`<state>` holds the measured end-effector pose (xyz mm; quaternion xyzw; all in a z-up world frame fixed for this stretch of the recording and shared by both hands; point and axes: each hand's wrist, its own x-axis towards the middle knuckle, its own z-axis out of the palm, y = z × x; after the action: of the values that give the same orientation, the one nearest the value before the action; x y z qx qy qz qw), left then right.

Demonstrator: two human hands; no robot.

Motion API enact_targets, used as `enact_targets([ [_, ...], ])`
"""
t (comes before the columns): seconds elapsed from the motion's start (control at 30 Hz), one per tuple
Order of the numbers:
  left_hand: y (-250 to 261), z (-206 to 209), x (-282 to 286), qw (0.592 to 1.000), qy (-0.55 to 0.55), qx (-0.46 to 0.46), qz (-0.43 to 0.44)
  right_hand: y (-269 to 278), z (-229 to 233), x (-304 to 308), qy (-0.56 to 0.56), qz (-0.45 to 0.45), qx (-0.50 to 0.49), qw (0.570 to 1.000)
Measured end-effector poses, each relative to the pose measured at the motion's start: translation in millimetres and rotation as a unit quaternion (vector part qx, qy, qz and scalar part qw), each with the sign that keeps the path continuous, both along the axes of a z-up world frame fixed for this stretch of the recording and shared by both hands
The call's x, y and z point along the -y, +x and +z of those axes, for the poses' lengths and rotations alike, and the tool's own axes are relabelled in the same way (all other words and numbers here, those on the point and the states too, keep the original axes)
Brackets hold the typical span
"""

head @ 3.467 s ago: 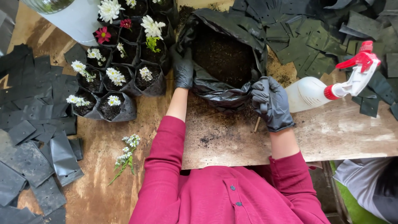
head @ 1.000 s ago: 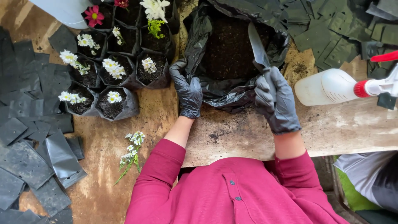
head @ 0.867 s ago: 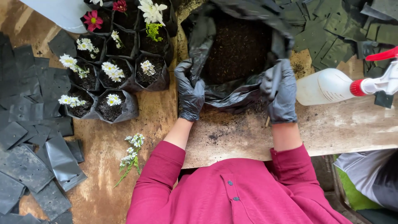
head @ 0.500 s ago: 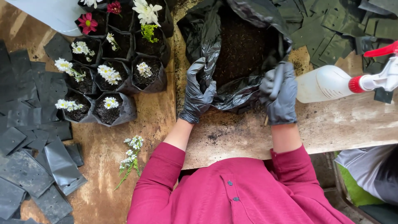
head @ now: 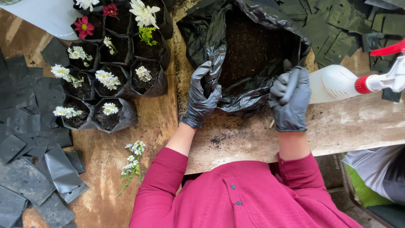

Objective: Filling small black plastic nursery pots with soil using a hand trowel in preparation for planting.

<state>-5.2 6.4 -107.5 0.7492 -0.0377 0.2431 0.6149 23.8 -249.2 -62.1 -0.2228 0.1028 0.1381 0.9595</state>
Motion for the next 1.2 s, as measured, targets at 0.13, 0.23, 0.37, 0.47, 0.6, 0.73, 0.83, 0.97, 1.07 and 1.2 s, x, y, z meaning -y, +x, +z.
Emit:
enact_targets([
  [0.13,3,-4,0,1.000,-0.001,0.013,-0.007,-28,47,-10,0.082,0.018,0.005,0.996],
  [0.23,3,-5,-1,1.000,-0.002,0.019,-0.012,-47,63,-7,0.077,0.040,0.018,0.996],
  [0.37,3,-9,0,1.000,0.007,0.013,-0.009,-60,55,-5,0.034,0.011,-0.026,0.999],
  [0.47,3,-7,-2,1.000,0.007,0.018,-0.012,-59,56,-44,0.083,0.027,-0.064,0.994],
  [0.6,-1,2,-2,1.000,-0.024,0.010,-0.015,-57,13,-31,0.137,-0.002,-0.066,0.988],
  [0.73,0,-1,-1,0.999,-0.019,0.020,-0.019,-59,26,-32,0.159,-0.013,-0.071,0.985],
  [0.83,1,4,1,1.000,-0.017,0.012,-0.013,-48,22,-34,0.212,-0.013,-0.077,0.974],
  [0.97,1,-3,2,1.000,-0.030,0.005,-0.002,-16,1,-33,0.314,-0.017,-0.085,0.945],
  [1.07,0,9,-2,0.999,-0.050,-0.005,-0.017,13,-13,-30,0.341,-0.030,-0.069,0.937],
  [1.2,0,6,2,0.999,-0.033,0.002,0.001,32,-39,-17,0.343,-0.008,-0.079,0.936],
])
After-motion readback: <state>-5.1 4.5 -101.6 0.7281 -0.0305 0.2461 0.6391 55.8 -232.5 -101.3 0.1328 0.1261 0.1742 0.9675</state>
